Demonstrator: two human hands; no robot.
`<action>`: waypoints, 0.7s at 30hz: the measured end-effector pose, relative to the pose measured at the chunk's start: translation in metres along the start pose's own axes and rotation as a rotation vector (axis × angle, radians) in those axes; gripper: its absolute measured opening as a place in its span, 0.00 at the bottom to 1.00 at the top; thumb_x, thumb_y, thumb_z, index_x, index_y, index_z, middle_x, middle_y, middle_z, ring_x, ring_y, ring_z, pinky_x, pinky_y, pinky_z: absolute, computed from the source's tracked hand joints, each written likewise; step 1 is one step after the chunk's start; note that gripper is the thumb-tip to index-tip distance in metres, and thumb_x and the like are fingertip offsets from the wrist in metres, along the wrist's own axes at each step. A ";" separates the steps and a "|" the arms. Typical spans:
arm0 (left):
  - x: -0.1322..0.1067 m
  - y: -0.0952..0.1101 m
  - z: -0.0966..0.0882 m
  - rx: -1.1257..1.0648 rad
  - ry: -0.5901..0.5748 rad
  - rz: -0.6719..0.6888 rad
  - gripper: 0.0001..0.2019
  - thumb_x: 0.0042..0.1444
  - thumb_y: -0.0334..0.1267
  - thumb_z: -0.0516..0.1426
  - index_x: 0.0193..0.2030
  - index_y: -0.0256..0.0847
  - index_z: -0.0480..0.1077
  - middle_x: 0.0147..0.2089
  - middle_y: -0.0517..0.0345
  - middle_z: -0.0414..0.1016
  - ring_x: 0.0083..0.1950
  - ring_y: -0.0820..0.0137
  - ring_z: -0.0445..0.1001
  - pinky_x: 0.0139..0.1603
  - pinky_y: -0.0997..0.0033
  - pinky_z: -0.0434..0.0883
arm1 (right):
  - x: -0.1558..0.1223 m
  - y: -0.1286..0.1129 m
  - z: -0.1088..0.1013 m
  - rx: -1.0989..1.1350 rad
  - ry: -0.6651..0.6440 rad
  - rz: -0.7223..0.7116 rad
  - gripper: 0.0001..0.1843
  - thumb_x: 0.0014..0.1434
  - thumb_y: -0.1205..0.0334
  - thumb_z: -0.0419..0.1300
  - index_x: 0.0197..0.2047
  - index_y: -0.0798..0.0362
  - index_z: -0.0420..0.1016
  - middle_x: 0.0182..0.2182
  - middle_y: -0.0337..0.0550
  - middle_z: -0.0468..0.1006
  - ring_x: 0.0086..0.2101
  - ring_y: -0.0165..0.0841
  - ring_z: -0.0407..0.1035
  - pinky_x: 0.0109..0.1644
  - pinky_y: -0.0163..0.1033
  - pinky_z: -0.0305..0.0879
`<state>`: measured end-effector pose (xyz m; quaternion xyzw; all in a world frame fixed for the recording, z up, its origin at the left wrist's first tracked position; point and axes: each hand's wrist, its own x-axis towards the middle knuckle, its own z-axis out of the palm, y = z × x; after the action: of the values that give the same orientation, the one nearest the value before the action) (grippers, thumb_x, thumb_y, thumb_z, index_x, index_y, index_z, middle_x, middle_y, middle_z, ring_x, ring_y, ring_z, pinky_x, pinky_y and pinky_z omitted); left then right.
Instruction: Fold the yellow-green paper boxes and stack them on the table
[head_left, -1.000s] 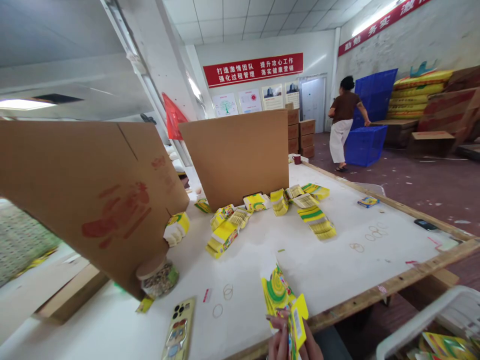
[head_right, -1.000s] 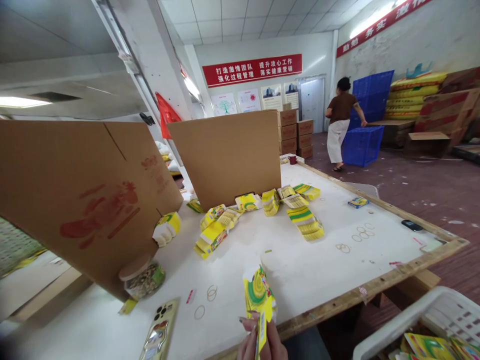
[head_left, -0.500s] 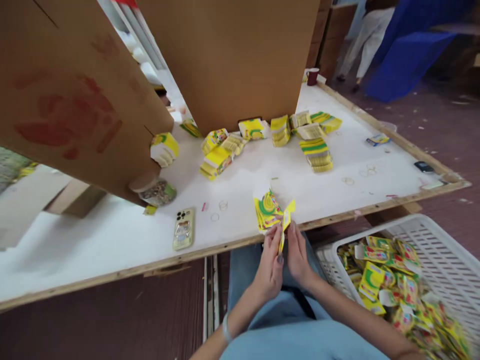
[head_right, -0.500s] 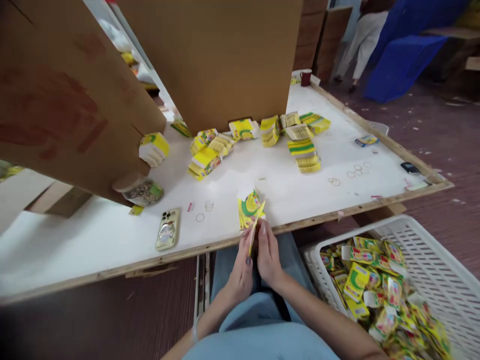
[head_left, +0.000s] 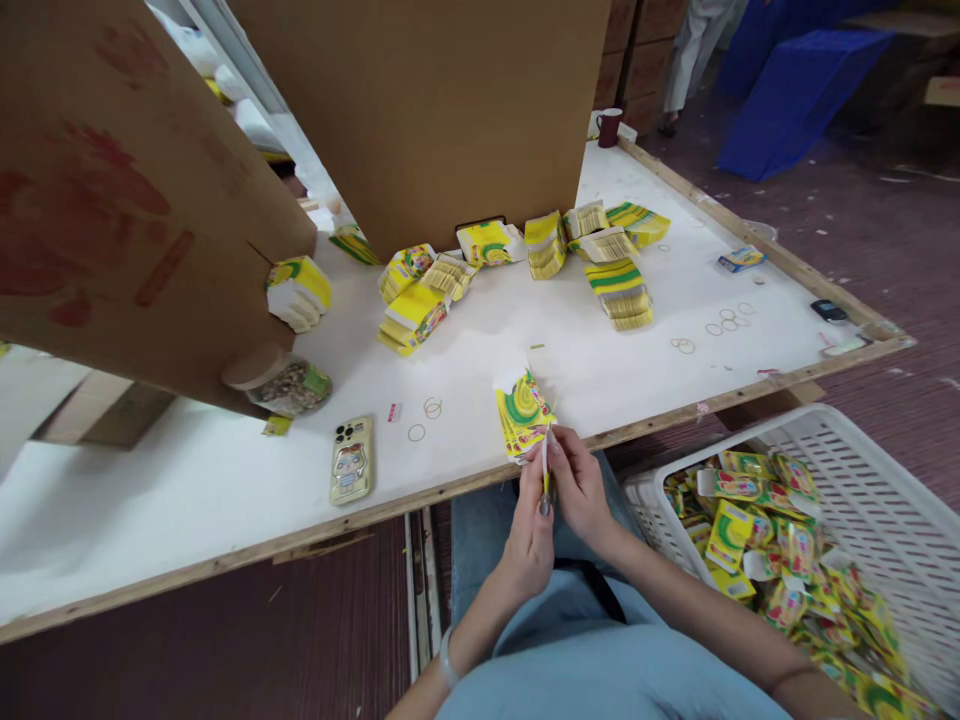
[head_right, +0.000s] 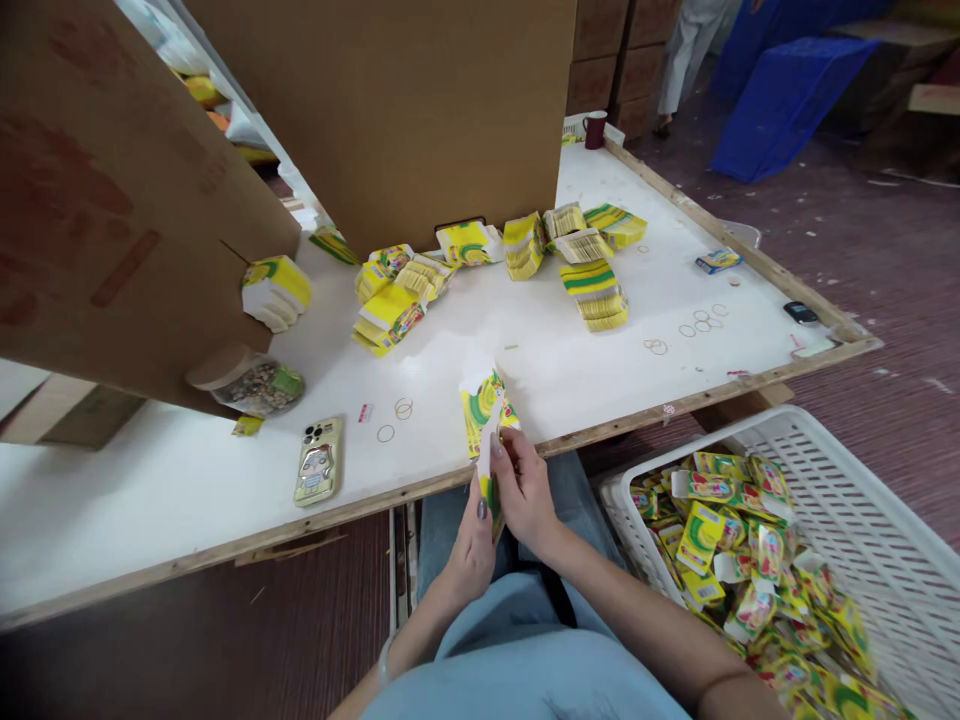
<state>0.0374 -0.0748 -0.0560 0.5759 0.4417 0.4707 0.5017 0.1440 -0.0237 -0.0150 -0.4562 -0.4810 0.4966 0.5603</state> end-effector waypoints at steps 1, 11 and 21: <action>0.000 0.003 0.000 -0.006 -0.009 0.001 0.33 0.72 0.56 0.44 0.79 0.45 0.49 0.82 0.50 0.43 0.83 0.58 0.39 0.83 0.52 0.39 | 0.000 0.000 0.000 0.014 -0.006 -0.002 0.19 0.70 0.42 0.54 0.45 0.48 0.76 0.36 0.43 0.82 0.33 0.34 0.73 0.39 0.39 0.72; -0.003 -0.009 -0.007 -0.095 0.011 -0.108 0.37 0.69 0.62 0.44 0.77 0.43 0.55 0.77 0.46 0.59 0.82 0.55 0.47 0.81 0.48 0.52 | 0.003 -0.005 0.000 0.087 -0.003 0.109 0.20 0.66 0.40 0.57 0.37 0.47 0.72 0.30 0.39 0.79 0.28 0.33 0.71 0.31 0.36 0.69; 0.002 0.010 -0.013 0.153 -0.081 0.040 0.34 0.71 0.50 0.50 0.79 0.47 0.45 0.82 0.48 0.44 0.83 0.56 0.41 0.82 0.47 0.42 | 0.002 -0.007 -0.009 -0.112 -0.133 -0.049 0.19 0.72 0.45 0.51 0.48 0.48 0.77 0.39 0.46 0.85 0.36 0.37 0.78 0.43 0.42 0.76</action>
<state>0.0256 -0.0714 -0.0449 0.6396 0.4443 0.4219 0.4642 0.1543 -0.0230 -0.0086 -0.4410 -0.5553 0.4844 0.5124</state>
